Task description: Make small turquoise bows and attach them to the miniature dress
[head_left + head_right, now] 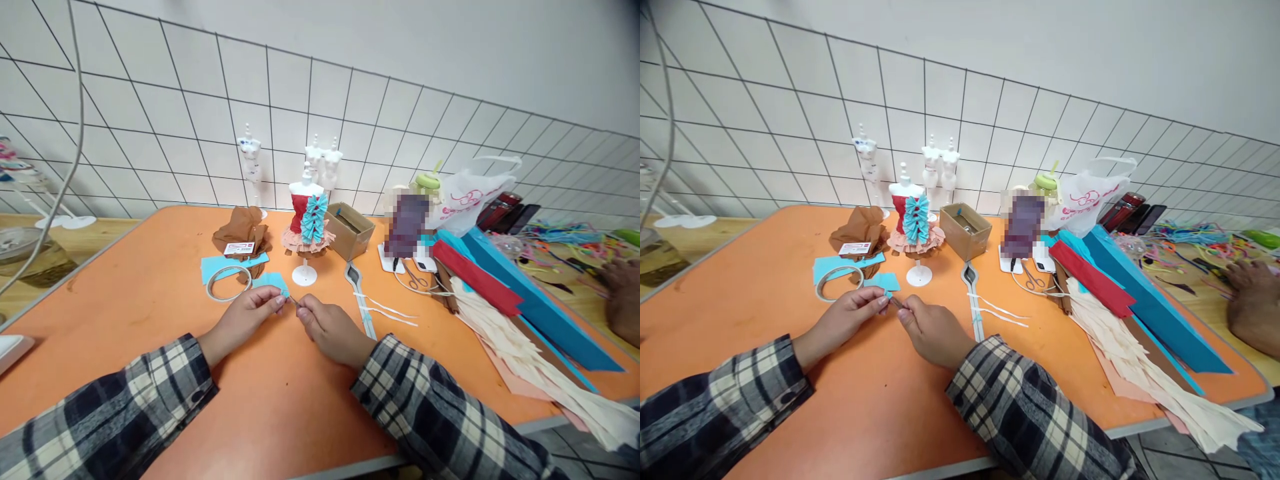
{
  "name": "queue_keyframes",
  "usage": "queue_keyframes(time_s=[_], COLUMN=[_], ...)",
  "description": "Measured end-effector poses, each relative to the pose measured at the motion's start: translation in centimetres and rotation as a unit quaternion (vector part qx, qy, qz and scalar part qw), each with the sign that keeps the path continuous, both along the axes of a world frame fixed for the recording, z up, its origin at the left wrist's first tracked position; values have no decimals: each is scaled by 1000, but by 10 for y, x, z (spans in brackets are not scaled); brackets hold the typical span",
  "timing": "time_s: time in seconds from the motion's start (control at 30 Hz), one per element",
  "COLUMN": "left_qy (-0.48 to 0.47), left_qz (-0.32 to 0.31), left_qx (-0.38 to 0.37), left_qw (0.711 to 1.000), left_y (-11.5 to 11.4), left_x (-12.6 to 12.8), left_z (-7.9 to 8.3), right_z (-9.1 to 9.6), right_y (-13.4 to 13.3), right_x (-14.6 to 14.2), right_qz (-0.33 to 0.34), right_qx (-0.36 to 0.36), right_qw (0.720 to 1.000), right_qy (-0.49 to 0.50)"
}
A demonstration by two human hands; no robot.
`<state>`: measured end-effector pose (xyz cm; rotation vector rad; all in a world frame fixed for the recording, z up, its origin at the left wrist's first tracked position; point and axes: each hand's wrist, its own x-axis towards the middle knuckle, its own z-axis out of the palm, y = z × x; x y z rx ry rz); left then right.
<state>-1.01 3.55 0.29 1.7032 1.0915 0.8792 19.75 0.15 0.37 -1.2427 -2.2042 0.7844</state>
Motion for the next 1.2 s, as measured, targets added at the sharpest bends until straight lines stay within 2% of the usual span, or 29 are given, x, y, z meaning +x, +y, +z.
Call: queue_keyframes(time_s=[0.27,0.47,0.67,0.9,1.2], left_qy=[-4,27,11,39,28], left_qz=[-1,-35,40,-26,-44], left_qx=[-22,26,62,80,75], left_qw=[1000,999,997,996,996], left_y=[-7,-11,-10,-11,-11], left_x=[7,7,4,6,4], left_z=[-1,0,3,3,2], right_z=[4,3,3,1,-1], right_y=[-4,-2,-3,-1,0], right_x=[-2,-1,-1,-1,-2], right_qz=[5,14,-4,3,7], right_qx=[14,14,-3,-10,-21], right_qw=[998,998,1000,1000,1000], right_qy=[-61,-54,-29,-10,14])
